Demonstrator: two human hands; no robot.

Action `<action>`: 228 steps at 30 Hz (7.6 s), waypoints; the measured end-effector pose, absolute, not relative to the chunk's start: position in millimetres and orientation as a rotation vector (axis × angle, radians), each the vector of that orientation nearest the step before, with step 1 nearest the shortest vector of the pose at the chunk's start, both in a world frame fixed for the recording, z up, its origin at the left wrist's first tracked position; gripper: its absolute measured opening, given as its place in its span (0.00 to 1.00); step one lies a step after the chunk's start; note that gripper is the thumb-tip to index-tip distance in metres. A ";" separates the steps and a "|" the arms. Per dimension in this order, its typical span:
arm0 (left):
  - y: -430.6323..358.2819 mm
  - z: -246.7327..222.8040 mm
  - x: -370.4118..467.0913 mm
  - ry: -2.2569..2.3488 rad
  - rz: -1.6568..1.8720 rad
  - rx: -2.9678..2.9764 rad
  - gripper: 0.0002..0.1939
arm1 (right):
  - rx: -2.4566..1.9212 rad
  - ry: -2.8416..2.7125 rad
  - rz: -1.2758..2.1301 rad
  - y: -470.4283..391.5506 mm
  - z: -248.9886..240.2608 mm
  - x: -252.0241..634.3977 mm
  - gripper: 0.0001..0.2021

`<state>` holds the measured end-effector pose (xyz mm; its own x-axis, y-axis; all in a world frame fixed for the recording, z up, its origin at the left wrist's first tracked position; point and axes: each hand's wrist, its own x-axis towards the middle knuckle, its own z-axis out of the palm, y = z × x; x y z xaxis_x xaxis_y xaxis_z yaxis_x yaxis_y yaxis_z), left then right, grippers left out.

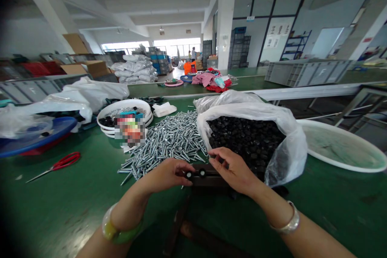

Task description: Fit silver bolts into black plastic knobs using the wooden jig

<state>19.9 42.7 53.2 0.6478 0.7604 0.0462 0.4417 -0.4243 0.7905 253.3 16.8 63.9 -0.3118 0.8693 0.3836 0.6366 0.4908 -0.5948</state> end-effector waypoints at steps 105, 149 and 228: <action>-21.6 75.6 81.6 1.130 0.706 2.295 0.11 | -1.104 -2.244 0.392 11.9 102.8 293.2 0.14; 12.8 56.1 90.3 1.224 1.014 2.515 0.11 | -2.120 -1.993 -0.171 54.8 53.5 371.0 0.13; 0.3 76.7 120.8 1.153 0.776 2.503 0.13 | -1.340 -1.512 0.950 -16.0 55.8 315.7 0.15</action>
<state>120.8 0.3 76.7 0.5379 0.7651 0.3541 0.6157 -0.6434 0.4549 315.7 -16.0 55.8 -0.0328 0.9919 0.1224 0.3203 0.1264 -0.9388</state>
